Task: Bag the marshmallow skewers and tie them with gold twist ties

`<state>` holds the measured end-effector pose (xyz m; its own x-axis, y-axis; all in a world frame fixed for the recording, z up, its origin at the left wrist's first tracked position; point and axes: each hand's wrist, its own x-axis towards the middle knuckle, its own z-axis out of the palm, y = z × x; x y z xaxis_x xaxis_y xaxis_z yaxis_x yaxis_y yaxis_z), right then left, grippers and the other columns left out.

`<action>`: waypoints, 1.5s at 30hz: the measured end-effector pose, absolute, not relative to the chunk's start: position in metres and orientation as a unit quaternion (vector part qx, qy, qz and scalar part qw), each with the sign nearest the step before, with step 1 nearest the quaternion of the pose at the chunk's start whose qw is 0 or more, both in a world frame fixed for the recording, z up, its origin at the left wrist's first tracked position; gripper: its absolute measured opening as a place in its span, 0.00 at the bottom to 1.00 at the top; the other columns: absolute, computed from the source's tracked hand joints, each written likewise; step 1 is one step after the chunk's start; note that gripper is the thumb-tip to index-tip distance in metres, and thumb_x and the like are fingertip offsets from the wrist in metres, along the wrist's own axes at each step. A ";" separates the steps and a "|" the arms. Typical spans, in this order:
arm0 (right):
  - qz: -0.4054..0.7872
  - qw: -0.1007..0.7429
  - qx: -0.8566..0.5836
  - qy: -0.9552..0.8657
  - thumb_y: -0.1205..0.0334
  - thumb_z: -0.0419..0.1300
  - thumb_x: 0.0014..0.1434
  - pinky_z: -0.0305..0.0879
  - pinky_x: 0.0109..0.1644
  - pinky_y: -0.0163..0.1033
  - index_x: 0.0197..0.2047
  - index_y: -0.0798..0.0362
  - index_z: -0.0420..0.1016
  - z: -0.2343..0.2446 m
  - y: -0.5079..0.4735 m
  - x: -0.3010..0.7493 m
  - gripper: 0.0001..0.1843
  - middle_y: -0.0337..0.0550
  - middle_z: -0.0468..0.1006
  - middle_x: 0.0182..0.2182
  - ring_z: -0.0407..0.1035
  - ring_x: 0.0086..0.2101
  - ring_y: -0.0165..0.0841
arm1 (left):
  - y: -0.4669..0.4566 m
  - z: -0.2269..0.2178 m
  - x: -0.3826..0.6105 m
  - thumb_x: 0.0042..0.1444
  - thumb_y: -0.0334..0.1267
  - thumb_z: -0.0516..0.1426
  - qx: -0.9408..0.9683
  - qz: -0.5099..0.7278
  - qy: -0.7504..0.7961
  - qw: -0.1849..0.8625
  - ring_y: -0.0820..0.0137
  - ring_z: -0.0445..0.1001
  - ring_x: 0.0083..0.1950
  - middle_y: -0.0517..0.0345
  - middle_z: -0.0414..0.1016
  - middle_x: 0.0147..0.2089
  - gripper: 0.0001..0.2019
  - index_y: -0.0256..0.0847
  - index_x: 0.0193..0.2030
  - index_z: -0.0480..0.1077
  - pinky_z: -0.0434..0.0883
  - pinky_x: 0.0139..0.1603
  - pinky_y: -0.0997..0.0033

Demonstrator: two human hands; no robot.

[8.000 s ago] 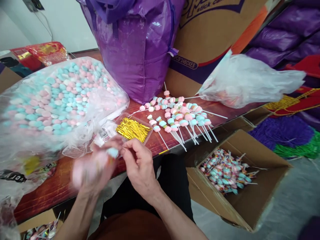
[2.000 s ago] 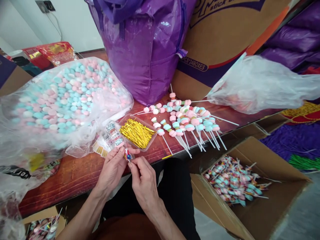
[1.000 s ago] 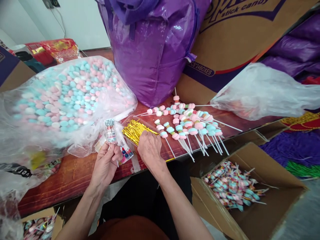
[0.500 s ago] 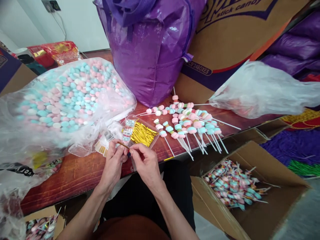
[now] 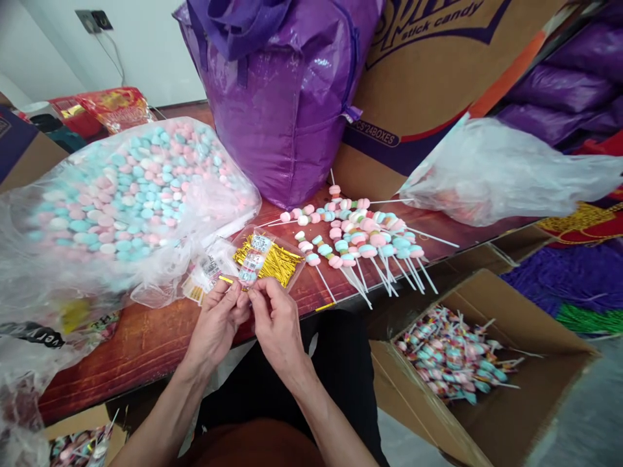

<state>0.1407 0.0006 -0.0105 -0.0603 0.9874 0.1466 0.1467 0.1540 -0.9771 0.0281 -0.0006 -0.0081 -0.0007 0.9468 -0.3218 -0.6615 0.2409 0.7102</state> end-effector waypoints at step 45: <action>-0.010 0.414 -0.296 -0.861 0.73 0.56 0.67 0.71 0.43 0.43 0.60 0.52 0.73 -0.016 0.016 0.175 0.21 0.49 0.83 0.44 0.77 0.41 0.38 | -0.007 -0.004 0.030 0.36 0.44 0.74 0.096 0.534 0.436 0.718 0.87 0.47 0.17 0.69 0.60 0.19 0.22 0.34 0.26 0.68 0.48 0.17 0.85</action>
<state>0.1751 0.0157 -0.0159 -0.4830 0.5009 0.7182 0.5173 0.8250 -0.2275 0.0298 -0.0074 -0.0043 0.0493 0.8505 -0.5237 -0.6839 0.4109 0.6029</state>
